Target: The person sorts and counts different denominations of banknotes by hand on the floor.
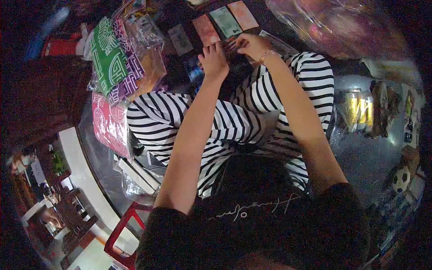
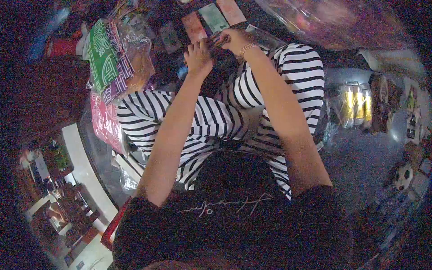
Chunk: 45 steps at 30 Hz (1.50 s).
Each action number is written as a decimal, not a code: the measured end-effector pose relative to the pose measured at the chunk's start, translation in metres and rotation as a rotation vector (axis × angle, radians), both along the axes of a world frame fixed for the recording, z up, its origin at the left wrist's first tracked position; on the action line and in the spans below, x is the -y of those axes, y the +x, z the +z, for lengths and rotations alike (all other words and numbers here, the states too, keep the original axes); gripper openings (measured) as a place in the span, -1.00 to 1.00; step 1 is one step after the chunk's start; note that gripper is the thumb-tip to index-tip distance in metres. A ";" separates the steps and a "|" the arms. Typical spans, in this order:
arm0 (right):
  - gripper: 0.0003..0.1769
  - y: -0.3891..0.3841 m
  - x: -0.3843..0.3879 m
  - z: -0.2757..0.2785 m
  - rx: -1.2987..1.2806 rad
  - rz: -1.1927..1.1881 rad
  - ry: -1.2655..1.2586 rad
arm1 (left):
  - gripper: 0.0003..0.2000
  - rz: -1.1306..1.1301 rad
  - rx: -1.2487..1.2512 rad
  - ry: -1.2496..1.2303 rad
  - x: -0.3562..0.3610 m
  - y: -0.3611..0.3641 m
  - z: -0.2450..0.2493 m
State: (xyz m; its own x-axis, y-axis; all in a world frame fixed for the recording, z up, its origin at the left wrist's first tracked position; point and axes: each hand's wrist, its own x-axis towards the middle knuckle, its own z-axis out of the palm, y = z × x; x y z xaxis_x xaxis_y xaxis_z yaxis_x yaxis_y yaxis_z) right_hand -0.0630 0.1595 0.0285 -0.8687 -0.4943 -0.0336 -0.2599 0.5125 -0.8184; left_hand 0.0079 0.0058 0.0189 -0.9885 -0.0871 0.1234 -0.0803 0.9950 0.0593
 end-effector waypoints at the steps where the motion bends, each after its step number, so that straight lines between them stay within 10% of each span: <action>1: -0.81 -0.001 0.000 -0.002 -0.002 -0.006 0.004 | -0.41 -0.006 -0.002 0.004 0.000 -0.002 0.000; 16: -0.84 -0.005 0.000 -0.003 -0.047 -0.075 0.046 | -0.50 -0.040 -0.017 -0.027 -0.002 -0.001 0.001; 25: -0.21 -0.006 0.007 -0.022 -0.077 -0.097 0.145 | -0.48 -0.037 0.029 -0.034 -0.001 -0.002 0.002; 35: -0.56 -0.020 0.017 -0.036 -0.001 0.094 -0.146 | -0.53 -0.006 0.056 0.019 -0.005 0.002 0.017; 45: -0.20 -0.015 0.020 -0.027 0.130 -0.008 -0.073 | -0.38 0.042 0.178 0.070 -0.002 0.003 0.008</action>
State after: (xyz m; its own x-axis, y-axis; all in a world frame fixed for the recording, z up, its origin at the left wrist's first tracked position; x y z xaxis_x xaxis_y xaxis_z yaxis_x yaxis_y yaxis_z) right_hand -0.0783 0.1398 0.0014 -0.8634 -0.4923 -0.1106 -0.1451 0.4523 -0.8800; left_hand 0.0110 0.0075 0.0264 -0.9895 -0.1310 -0.0605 -0.1371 0.9845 0.1093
